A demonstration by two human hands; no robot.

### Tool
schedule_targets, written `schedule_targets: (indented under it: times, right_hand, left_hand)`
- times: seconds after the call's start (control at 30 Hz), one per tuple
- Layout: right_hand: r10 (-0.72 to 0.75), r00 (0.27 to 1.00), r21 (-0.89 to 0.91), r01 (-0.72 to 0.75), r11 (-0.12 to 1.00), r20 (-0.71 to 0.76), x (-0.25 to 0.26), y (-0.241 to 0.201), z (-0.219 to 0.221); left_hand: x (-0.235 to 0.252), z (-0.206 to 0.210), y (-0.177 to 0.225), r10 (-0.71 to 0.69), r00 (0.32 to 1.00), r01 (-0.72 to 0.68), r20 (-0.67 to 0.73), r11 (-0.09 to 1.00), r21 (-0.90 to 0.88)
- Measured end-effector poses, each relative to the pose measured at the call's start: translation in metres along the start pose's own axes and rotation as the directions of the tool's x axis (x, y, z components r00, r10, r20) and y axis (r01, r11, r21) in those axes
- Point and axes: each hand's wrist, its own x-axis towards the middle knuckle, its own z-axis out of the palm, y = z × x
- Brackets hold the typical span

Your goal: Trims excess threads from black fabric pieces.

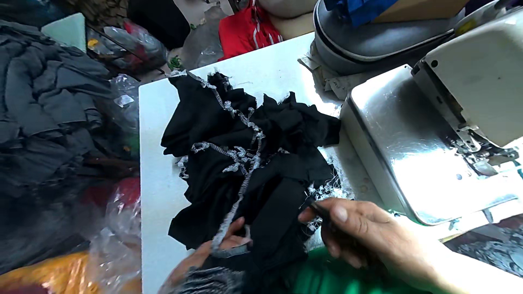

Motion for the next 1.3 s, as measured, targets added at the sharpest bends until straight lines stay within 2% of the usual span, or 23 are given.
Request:
schedule_targets:
  times: [0.1, 0.13, 0.2, 0.3, 0.37, 0.4, 0.47, 0.5, 0.57, 0.63, 0.73, 0.8, 0.87, 1.03, 1.17, 1.3]
  right_hand:
    - [-0.085, 0.991, 0.022, 0.088, 0.996, -0.099, -0.001, -0.005, -0.008]
    - [-0.095, 0.988, 0.025, 0.098, 0.995, -0.121, -0.001, -0.006, -0.011]
    - [-0.099, 0.985, 0.024, 0.104, 0.994, -0.143, -0.001, -0.008, -0.014]
    - [-0.126, 0.984, -0.031, 0.123, 0.992, -0.129, -0.002, -0.007, -0.010]
    - [-0.153, 0.984, -0.070, 0.147, 0.987, -0.096, -0.001, -0.005, -0.006]
    - [-0.157, 0.985, -0.089, 0.150, 0.985, -0.077, -0.001, -0.004, -0.005]
    - [-0.158, 0.987, -0.129, 0.152, 0.980, -0.034, 0.000, -0.003, -0.004]
    - [-0.167, 0.986, -0.141, 0.163, 0.977, -0.019, 0.001, -0.003, -0.003]
    - [-0.179, 0.984, -0.143, 0.177, 0.974, -0.003, 0.002, -0.003, -0.003]
    - [-0.182, 0.983, -0.137, 0.181, 0.974, 0.009, 0.003, -0.004, -0.002]
    - [-0.184, 0.981, -0.189, 0.194, 0.963, 0.066, 0.004, -0.004, -0.003]
    - [-0.173, 0.969, -0.254, 0.214, 0.943, 0.176, 0.004, -0.008, -0.004]
    - [-0.157, 0.940, -0.287, 0.246, 0.926, 0.302, 0.005, -0.011, -0.004]
    - [-0.128, 0.876, -0.343, 0.311, 0.887, 0.464, 0.012, -0.011, -0.002]
    - [0.011, 0.843, -0.410, 0.250, 0.877, 0.538, 0.017, -0.012, -0.002]
    - [0.040, 0.805, -0.409, 0.257, 0.876, 0.592, 0.020, -0.007, 0.006]
  left_hand:
    - [0.011, -0.015, 0.022, 0.063, 0.996, -0.052, 0.057, 0.981, -0.187]
    - [0.019, -0.014, 0.039, 0.060, 0.996, -0.048, 0.069, 0.986, -0.157]
    - [0.031, 0.003, 0.075, -0.017, 1.000, 0.016, -0.026, 0.999, -0.044]
    - [0.055, 0.000, 0.098, -0.030, 0.992, 0.026, 0.120, 0.999, 0.040]
    - [0.055, 0.005, 0.096, -0.027, 0.997, 0.022, 0.077, 0.998, 0.066]
    - [0.054, 0.000, 0.090, -0.042, 0.994, 0.037, 0.100, 0.998, 0.055]
    - [0.051, -0.016, 0.074, -0.071, 0.965, 0.091, 0.251, 0.993, -0.071]
    - [0.049, -0.016, 0.066, -0.068, 0.961, 0.103, 0.267, 0.988, -0.118]
    - [0.043, -0.007, 0.055, -0.064, 0.975, 0.100, 0.211, 0.982, -0.163]
    - [0.038, 0.000, 0.048, -0.064, 0.985, 0.084, 0.162, 0.989, -0.120]
    - [0.029, 0.008, 0.052, -0.115, 0.983, 0.106, 0.140, 0.992, 0.073]
    - [0.024, 0.017, 0.054, -0.113, 0.987, 0.099, 0.112, 0.987, 0.125]
    - [0.017, 0.019, 0.052, -0.098, 0.983, 0.067, 0.156, 0.979, 0.192]
    - [0.007, 0.017, 0.043, -0.101, 0.955, 0.042, 0.277, 0.977, 0.208]
    - [0.002, 0.017, 0.045, -0.119, 0.938, 0.065, 0.325, 0.983, 0.172]
    - [0.000, 0.016, 0.045, -0.112, 0.928, 0.050, 0.356, 0.983, 0.179]
